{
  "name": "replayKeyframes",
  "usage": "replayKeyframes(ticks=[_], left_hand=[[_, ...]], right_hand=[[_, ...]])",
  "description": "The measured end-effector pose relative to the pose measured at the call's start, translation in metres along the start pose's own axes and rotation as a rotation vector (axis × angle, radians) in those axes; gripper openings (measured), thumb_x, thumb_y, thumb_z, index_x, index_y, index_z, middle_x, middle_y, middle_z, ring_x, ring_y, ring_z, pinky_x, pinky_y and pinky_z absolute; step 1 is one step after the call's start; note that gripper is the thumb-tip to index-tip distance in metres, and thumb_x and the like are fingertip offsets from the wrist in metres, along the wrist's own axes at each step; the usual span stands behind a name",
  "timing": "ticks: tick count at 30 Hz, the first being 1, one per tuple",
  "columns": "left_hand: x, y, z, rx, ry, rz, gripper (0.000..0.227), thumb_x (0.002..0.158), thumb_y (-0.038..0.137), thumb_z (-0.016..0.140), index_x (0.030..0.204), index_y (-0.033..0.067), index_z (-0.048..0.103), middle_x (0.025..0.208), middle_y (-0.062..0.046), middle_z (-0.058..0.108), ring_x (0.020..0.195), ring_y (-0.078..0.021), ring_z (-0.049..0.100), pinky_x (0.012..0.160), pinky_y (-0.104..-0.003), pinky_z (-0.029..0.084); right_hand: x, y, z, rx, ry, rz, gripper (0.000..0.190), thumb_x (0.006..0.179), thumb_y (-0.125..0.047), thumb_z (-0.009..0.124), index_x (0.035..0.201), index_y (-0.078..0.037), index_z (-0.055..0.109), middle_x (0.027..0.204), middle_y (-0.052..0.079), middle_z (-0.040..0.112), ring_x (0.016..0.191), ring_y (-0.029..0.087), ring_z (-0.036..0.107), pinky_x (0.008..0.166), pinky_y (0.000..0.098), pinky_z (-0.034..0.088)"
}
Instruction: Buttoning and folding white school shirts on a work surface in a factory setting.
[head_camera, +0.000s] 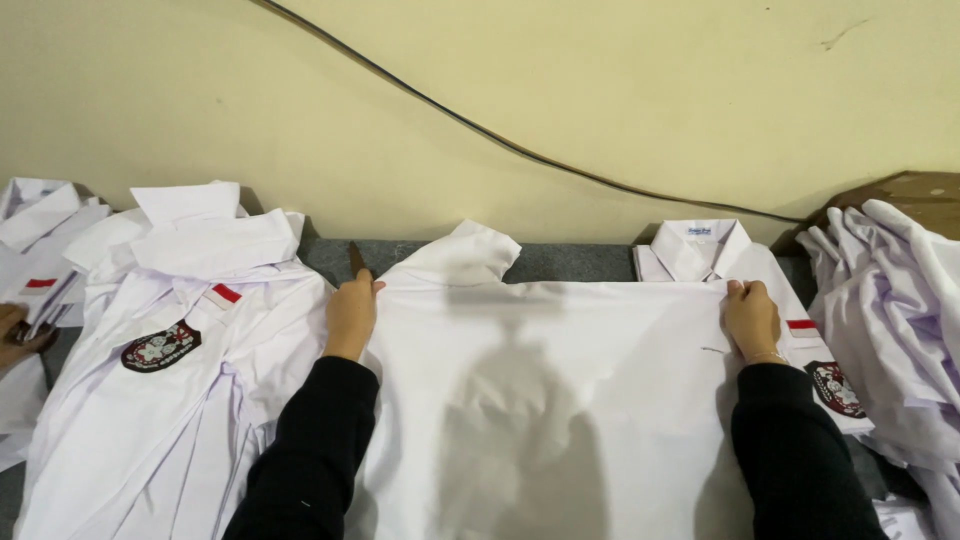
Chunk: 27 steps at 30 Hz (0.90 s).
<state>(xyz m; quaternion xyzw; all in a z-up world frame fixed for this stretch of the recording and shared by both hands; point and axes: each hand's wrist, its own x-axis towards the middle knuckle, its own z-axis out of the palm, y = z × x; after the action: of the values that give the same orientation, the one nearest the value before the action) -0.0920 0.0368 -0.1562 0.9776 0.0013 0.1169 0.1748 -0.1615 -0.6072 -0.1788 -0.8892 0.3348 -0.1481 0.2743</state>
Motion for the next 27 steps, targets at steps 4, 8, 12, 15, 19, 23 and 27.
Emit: replayKeyframes(ticks=[4, 8, 12, 15, 19, 23, 27], left_hand=[[0.011, -0.006, 0.004, 0.103, -0.072, 0.105, 0.039, 0.11, 0.042, 0.04, 0.111, 0.008, 0.059, 0.092, -0.02, 0.075, 0.09, -0.0359, 0.077, 0.081, -0.047, 0.061], [0.033, -0.037, 0.016, -0.114, -0.243, 0.016, 0.046, 0.107, 0.048, 0.048, 0.111, 0.0059, 0.066, 0.102, -0.026, 0.075, 0.104, -0.045, 0.072, 0.089, -0.053, 0.057], [-0.005, -0.001, -0.065, -0.32, -0.388, -0.157, 0.053, 0.099, 0.047, 0.056, 0.114, -0.0012, 0.074, 0.115, -0.03, 0.073, 0.112, -0.0479, 0.068, 0.097, -0.054, 0.054], [0.019, -0.048, 0.001, -0.151, -0.296, -0.109, 0.036, 0.095, 0.041, 0.066, 0.105, 0.0092, 0.079, 0.104, -0.02, 0.078, 0.103, -0.0406, 0.073, 0.089, -0.052, 0.058], [0.006, -0.046, 0.023, -0.041, -0.193, -0.123, 0.034, 0.103, 0.038, 0.055, 0.116, 0.0104, 0.069, 0.104, -0.018, 0.075, 0.099, -0.0362, 0.074, 0.085, -0.054, 0.059], [-0.015, -0.028, 0.012, 0.135, -0.086, 0.067, 0.024, 0.107, 0.025, 0.05, 0.118, 0.0059, 0.058, 0.108, -0.019, 0.072, 0.093, -0.0376, 0.076, 0.082, -0.052, 0.061], [0.018, -0.041, 0.031, 0.122, -0.272, -0.131, 0.031, 0.103, 0.032, 0.054, 0.122, 0.0079, 0.063, 0.11, -0.018, 0.074, 0.104, -0.0394, 0.074, 0.087, -0.058, 0.057]], right_hand=[[0.001, 0.001, -0.002, -0.048, -0.058, 0.019, 0.053, 0.115, -0.052, 0.038, 0.141, -0.01, 0.055, 0.125, 0.028, 0.068, 0.119, 0.05, 0.062, 0.094, 0.061, 0.048], [-0.005, -0.003, 0.001, -0.08, -0.047, -0.004, 0.055, 0.117, -0.052, 0.033, 0.14, -0.008, 0.055, 0.121, 0.031, 0.069, 0.118, 0.052, 0.062, 0.094, 0.0606, 0.047], [-0.014, -0.01, 0.0, -0.124, -0.028, -0.004, 0.053, 0.118, -0.049, 0.031, 0.138, -0.006, 0.055, 0.117, 0.033, 0.07, 0.116, 0.053, 0.063, 0.094, 0.0609, 0.047], [-0.012, -0.007, 0.005, -0.135, -0.012, -0.019, 0.053, 0.118, -0.05, 0.03, 0.138, -0.006, 0.054, 0.117, 0.034, 0.071, 0.116, 0.053, 0.063, 0.094, 0.0615, 0.047], [-0.019, -0.012, 0.007, -0.151, 0.003, -0.02, 0.053, 0.118, -0.048, 0.029, 0.138, -0.005, 0.053, 0.115, 0.035, 0.071, 0.115, 0.054, 0.063, 0.094, 0.0619, 0.046], [-0.025, -0.016, 0.011, -0.178, 0.039, -0.03, 0.049, 0.118, -0.046, 0.029, 0.135, -0.005, 0.051, 0.113, 0.035, 0.071, 0.112, 0.055, 0.065, 0.095, 0.062, 0.046], [-0.025, -0.016, 0.01, -0.178, 0.028, -0.025, 0.049, 0.118, -0.047, 0.027, 0.134, -0.006, 0.048, 0.113, 0.035, 0.071, 0.112, 0.055, 0.065, 0.095, 0.062, 0.046]])
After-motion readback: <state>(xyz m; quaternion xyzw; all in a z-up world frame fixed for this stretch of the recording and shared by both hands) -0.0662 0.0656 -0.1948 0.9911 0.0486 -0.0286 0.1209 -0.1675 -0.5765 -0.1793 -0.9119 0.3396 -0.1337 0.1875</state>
